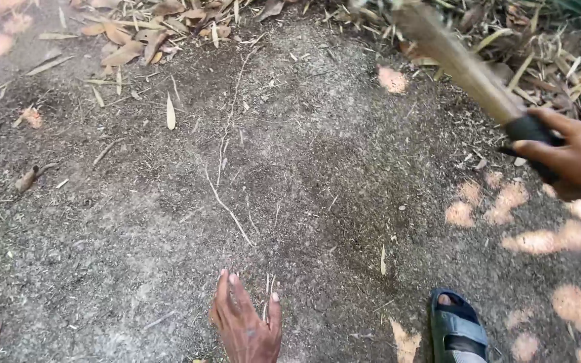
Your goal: Sweeping dry leaves and debris from the ground using a stick broom.
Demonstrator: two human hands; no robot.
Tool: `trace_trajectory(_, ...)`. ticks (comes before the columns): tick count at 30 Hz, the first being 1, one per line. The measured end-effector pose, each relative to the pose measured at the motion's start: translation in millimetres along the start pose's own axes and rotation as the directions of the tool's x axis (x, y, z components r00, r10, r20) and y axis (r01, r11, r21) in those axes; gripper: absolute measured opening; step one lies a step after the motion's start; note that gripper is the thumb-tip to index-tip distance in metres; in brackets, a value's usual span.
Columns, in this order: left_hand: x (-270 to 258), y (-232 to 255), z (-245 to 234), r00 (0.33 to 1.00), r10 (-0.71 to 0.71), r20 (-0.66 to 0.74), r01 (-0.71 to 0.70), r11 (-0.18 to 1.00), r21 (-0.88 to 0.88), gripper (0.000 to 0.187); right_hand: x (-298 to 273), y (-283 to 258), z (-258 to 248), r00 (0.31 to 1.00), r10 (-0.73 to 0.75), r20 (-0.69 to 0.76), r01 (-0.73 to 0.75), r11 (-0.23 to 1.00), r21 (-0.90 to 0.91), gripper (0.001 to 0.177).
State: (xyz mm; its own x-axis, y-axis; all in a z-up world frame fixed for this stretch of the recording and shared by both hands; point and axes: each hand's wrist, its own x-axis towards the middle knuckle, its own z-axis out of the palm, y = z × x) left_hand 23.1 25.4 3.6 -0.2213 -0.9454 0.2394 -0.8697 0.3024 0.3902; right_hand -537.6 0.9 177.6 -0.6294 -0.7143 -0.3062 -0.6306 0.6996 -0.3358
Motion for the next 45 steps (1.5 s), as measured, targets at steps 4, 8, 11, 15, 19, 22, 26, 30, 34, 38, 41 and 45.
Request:
trace_trajectory(4,-0.9,18.1,4.6,0.998,0.059,-0.009,-0.059,0.997,-0.044,0.092,-21.6,-77.0,33.2,0.996,0.038,0.075,-0.007,0.924,-0.382,0.065)
trace_trajectory(8,2.8,29.9,18.2,0.989,0.142,-0.032,-0.144,0.988,-0.055,0.092,7.0,-95.5,82.1,0.972,-0.221,0.081,0.233,0.851,-0.471,0.059)
trace_trajectory(11,10.5,32.9,18.4,0.985,0.168,-0.043,-0.169,0.985,-0.032,0.093,7.9,-94.2,119.3,0.941,-0.322,0.101,0.335,0.855,-0.395,0.059)
trace_trajectory(15,17.1,29.5,30.4,0.984,0.166,-0.058,-0.168,0.986,-0.02,0.094,-10.2,-98.6,137.6,0.905,-0.365,0.221,0.392,0.915,-0.093,0.054)
trace_trajectory(19,17.1,33.4,39.8,0.992,0.117,-0.056,-0.118,0.993,-0.018,0.095,12.8,-111.4,152.6,0.842,-0.411,0.35,0.46,0.885,-0.069,0.056)
trace_trajectory(22,15.9,36.7,56.1,0.993,0.092,-0.068,-0.092,0.996,-0.006,0.095,82.5,-134.0,160.2,0.814,-0.513,0.273,0.579,0.758,-0.3,0.049)
trace_trajectory(26,20.8,37.2,77.6,0.991,0.095,-0.098,-0.092,0.995,0.032,0.092,198.5,-140.1,155.0,0.895,-0.396,0.207,0.444,0.733,-0.515,0.05)
trace_trajectory(30,31.0,40.8,102.1,0.994,0.065,-0.083,-0.057,0.995,0.087,0.091,300.8,-89.4,139.3,0.892,-0.442,0.095,0.409,0.699,-0.587,0.044)
trace_trajectory(34,55.3,48.4,135.4,0.988,0.099,-0.121,-0.086,0.991,0.107,0.088,385.1,-61.0,63.2,0.962,-0.267,-0.053,0.149,0.679,-0.719,0.044)
trace_trajectory(38,61.3,61.7,156.6,0.987,0.109,-0.119,-0.097,0.99,0.108,0.084,406.3,-45.8,-8.2,0.942,-0.281,-0.183,0.062,0.681,-0.73,0.038)
trace_trajectory(41,66.4,69.2,160.7,0.991,0.069,-0.111,-0.058,0.993,0.101,0.083,412.7,-21.6,12.8,0.978,-0.202,-0.058,0.13,0.798,-0.588,0.044)
trace_trajectory(45,89.9,93.8,134.0,0.996,0.038,-0.084,-0.032,0.997,0.069,0.086,345.6,-9.2,49.1,0.956,-0.295,-0.012,0.245,0.818,-0.521,0.058)
